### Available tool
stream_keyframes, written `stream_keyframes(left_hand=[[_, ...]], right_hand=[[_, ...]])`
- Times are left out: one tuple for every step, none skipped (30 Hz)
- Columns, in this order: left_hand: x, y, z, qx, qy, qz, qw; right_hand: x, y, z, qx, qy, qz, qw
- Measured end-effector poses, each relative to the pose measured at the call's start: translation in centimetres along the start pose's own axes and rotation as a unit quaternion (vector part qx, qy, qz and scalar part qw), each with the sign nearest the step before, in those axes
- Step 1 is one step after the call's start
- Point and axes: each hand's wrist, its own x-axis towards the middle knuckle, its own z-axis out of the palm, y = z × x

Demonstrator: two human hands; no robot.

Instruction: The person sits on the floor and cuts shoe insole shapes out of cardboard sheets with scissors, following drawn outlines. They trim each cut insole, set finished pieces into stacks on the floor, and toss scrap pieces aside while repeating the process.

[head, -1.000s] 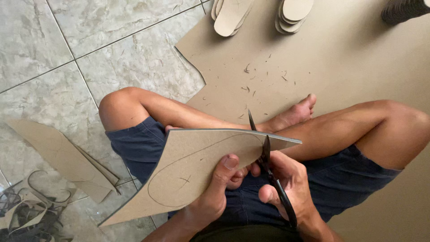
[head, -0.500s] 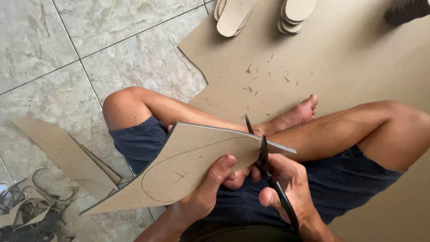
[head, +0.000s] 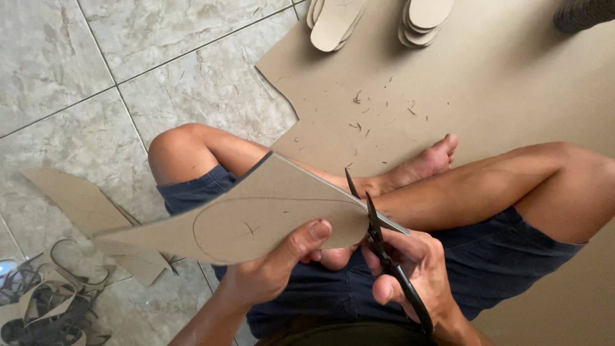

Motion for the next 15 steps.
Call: stream_keyframes(left_hand=[[-0.1,0.3,-0.2,0.007,-0.008,-0.002,1.000],[0.0,0.5,-0.4,0.013,-0.018,-0.002,1.000],[0.1,0.6,-0.5,0.019,-0.030,0.000,0.999],[0.2,0.7,-0.4,0.022,-0.039,0.005,0.999],[0.3,0.9,-0.3,0.023,-0.047,0.008,0.999],[0.4,1.1,-0.3,0.025,-0.055,0.011,0.998],[0.6,1.3,-0.3,0.014,-0.065,0.006,0.998],[0.8,1.5,-0.4,0.003,-0.075,0.001,0.997],[1.1,1.8,-0.6,-0.008,-0.086,-0.005,0.996],[1.4,2.0,-0.9,-0.002,-0.086,-0.016,0.996],[1.7,2.2,-1.1,0.005,-0.085,-0.025,0.996],[1.9,2.4,-1.4,0.012,-0.082,-0.034,0.996],[2.1,2.6,-1.6,0.007,-0.086,-0.039,0.996],[2.2,2.8,-1.8,0.002,-0.091,-0.045,0.995],[2.2,2.9,-1.9,-0.004,-0.098,-0.051,0.994]], right_hand=[[0.0,0.0,-0.1,-0.003,-0.005,0.007,1.000],[0.0,-0.1,-0.1,-0.007,-0.009,0.013,1.000],[0.1,-0.2,-0.1,-0.005,-0.014,0.012,1.000],[0.1,-0.4,-0.2,-0.003,-0.018,0.011,1.000],[0.1,-0.6,-0.1,-0.001,-0.022,0.012,1.000],[0.2,-0.8,-0.1,0.002,-0.019,-0.001,1.000],[0.3,-0.9,0.0,0.005,-0.017,-0.014,1.000],[0.4,-1.0,0.1,0.007,-0.015,-0.028,0.999],[0.4,-1.0,0.1,0.007,-0.018,-0.020,1.000],[0.4,-1.0,0.2,0.006,-0.022,-0.010,1.000],[0.3,-1.0,0.1,0.005,-0.027,-0.002,1.000],[0.3,-1.0,0.1,0.002,-0.027,0.008,1.000],[0.2,-1.0,0.0,-0.001,-0.028,0.018,0.999],[0.1,-1.0,0.0,-0.003,-0.027,0.028,0.999],[0.0,-1.0,-0.1,0.011,-0.030,0.039,0.999]])
